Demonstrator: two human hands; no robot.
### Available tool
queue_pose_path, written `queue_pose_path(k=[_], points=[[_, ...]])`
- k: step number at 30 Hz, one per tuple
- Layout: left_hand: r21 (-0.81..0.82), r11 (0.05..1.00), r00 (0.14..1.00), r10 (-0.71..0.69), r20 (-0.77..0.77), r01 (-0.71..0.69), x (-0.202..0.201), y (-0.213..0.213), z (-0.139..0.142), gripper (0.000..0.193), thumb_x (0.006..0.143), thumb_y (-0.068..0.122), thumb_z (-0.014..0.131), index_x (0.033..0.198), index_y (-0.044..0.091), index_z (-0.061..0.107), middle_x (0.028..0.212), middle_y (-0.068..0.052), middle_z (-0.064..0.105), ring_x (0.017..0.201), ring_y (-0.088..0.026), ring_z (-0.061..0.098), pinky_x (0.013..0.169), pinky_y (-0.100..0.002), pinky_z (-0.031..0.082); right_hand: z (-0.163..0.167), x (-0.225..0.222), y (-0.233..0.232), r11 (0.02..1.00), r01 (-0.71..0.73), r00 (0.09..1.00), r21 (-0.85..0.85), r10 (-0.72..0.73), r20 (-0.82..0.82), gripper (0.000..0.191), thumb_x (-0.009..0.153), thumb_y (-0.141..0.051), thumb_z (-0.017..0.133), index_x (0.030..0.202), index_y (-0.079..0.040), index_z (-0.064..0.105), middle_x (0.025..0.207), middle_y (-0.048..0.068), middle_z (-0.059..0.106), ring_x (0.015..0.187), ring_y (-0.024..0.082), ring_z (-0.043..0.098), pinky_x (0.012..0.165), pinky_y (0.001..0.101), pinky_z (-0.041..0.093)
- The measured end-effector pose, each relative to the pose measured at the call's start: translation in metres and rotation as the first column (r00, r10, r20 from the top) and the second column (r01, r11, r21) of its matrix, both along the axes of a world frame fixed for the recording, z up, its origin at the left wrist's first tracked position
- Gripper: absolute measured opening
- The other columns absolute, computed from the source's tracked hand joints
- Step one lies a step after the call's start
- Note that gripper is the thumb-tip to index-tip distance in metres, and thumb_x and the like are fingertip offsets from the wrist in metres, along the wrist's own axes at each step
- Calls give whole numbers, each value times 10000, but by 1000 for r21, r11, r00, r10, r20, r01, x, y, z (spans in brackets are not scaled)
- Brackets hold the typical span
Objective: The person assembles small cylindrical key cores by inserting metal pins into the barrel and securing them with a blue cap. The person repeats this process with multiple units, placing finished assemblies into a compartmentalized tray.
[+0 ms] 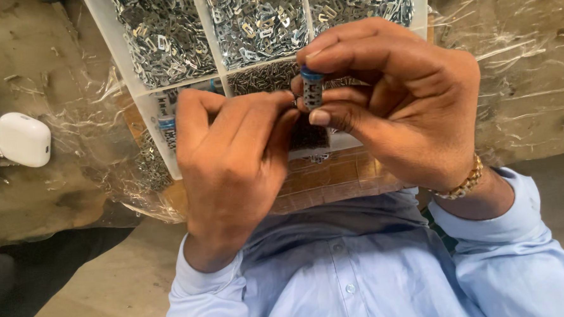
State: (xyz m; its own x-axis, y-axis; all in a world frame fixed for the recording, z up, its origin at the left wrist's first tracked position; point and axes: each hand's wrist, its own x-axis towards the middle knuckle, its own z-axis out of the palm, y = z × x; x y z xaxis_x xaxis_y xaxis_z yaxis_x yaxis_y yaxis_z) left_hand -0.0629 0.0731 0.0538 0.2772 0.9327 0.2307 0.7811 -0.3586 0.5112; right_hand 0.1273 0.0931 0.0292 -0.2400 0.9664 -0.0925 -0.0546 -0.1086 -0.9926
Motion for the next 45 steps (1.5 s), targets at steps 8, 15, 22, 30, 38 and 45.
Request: queue_pose_path(k=[8, 15, 22, 30, 38, 45], points=[[-215, 973, 773, 201, 601, -86, 1, -23, -12, 179, 1032, -71, 761, 1107, 1, 616, 1025, -123, 734, 952, -163, 749, 836, -237, 605, -4, 2, -4, 965, -77, 987, 249, 38, 158, 285, 857, 128, 833, 1078, 61, 666, 1201, 179, 631, 1084, 177, 689, 860, 227, 655], [-217, 975, 729, 185, 659, -51, 1, -28, -25, 208, 991, -78, 770, 1062, -15, 585, 978, -148, 690, 947, -179, 752, 836, -251, 646, -5, 1, -6, 953, -86, 979, 290, 27, 201, 259, 820, 86, 879, 1002, 37, 701, 1115, 161, 639, 995, 157, 682, 814, 233, 632], [-154, 986, 826, 140, 546, -65, 1, -17, -15, 263, 933, 11, 857, 1070, 20, 632, 986, -96, 702, 886, -160, 686, 770, -253, 590, 0, 0, -3, 953, -149, 970, 265, 88, 228, 242, 851, 104, 850, 1038, 36, 712, 1159, 153, 647, 1043, 162, 709, 875, 244, 663], [-59, 994, 974, 103, 202, -93, 0, -14, -12, 223, 942, -20, 843, 1108, 45, 709, 1018, -58, 746, 880, -204, 636, 789, -301, 521, -2, 2, -1, 990, -19, 987, 139, -4, 163, 292, 828, 77, 844, 1063, 35, 675, 1216, 164, 635, 1042, 137, 696, 844, 210, 660], [-258, 965, 729, 205, 654, -40, -1, -28, -23, 210, 1039, -5, 773, 1169, -32, 611, 1044, -129, 721, 950, -131, 727, 862, -224, 615, -7, 1, -5, 953, -69, 985, 296, 18, 172, 286, 862, 93, 871, 1068, 39, 679, 1201, 158, 636, 1060, 161, 680, 888, 233, 635], [-260, 964, 728, 222, 648, -63, -3, -32, -29, 234, 1003, 6, 801, 1108, -17, 593, 1001, -122, 716, 926, -142, 753, 823, -233, 637, 0, 3, -4, 944, -140, 964, 297, 62, 257, 276, 839, 93, 866, 1056, -7, 728, 1144, 135, 654, 1051, 172, 696, 853, 247, 621]])
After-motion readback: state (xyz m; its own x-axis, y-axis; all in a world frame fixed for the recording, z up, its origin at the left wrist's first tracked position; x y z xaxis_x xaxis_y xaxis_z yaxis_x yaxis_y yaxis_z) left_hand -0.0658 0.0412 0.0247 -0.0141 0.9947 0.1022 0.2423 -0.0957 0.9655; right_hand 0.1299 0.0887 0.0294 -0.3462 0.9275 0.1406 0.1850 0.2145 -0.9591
